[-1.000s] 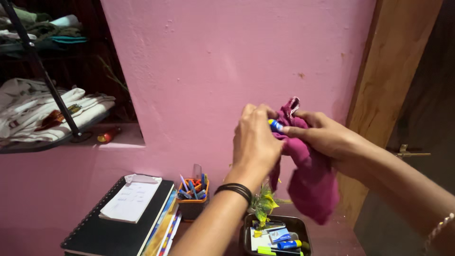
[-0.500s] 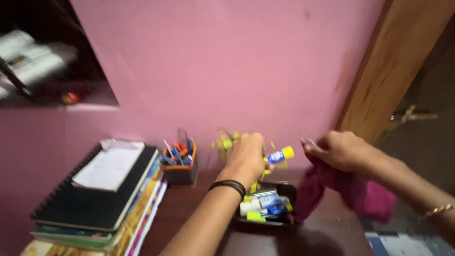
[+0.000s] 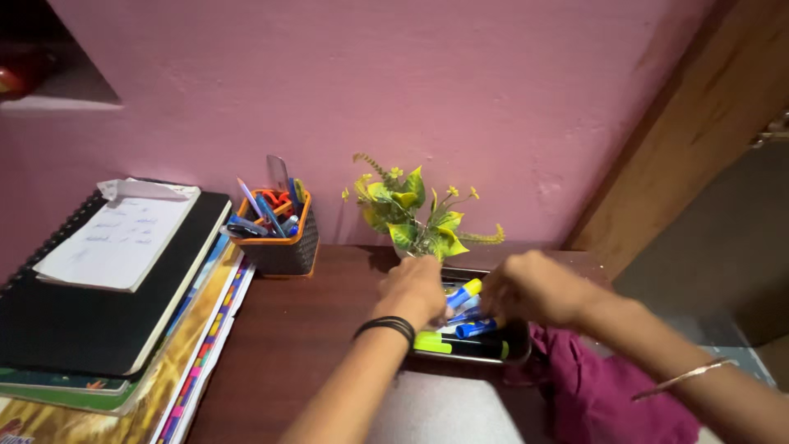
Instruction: The person wipes a wooden desk surface with a pink cloth, then cleans individual stationery items including pens, scissors, and highlighters before placing them into a tray. The person also wipes the tray and a small potted plant.
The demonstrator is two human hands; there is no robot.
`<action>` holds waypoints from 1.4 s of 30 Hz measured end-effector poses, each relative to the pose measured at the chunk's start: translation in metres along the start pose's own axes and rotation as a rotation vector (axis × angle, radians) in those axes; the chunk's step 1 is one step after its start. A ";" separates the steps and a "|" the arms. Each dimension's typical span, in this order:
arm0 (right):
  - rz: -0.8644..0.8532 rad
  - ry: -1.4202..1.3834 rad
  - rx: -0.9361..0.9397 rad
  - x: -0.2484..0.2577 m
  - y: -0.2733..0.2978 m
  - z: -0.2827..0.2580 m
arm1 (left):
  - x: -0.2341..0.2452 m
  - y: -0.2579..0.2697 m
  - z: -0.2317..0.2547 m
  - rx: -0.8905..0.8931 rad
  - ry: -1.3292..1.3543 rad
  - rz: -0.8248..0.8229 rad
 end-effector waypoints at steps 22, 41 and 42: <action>0.064 -0.705 -0.586 0.027 -0.014 0.050 | -0.013 -0.016 0.017 0.028 0.919 -0.305; -0.260 -0.310 -0.624 -0.006 -0.017 0.023 | -0.056 -0.018 0.041 0.118 0.110 -0.166; -0.249 -0.239 -0.578 -0.006 -0.019 0.023 | -0.053 -0.018 0.041 0.122 0.099 -0.160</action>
Point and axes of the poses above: each hand's wrist, its own y-axis away from the middle knuckle, its own x-axis out of the back of the hand, z = x × y, the point moved 4 cm from there along -y, towards the middle knuckle
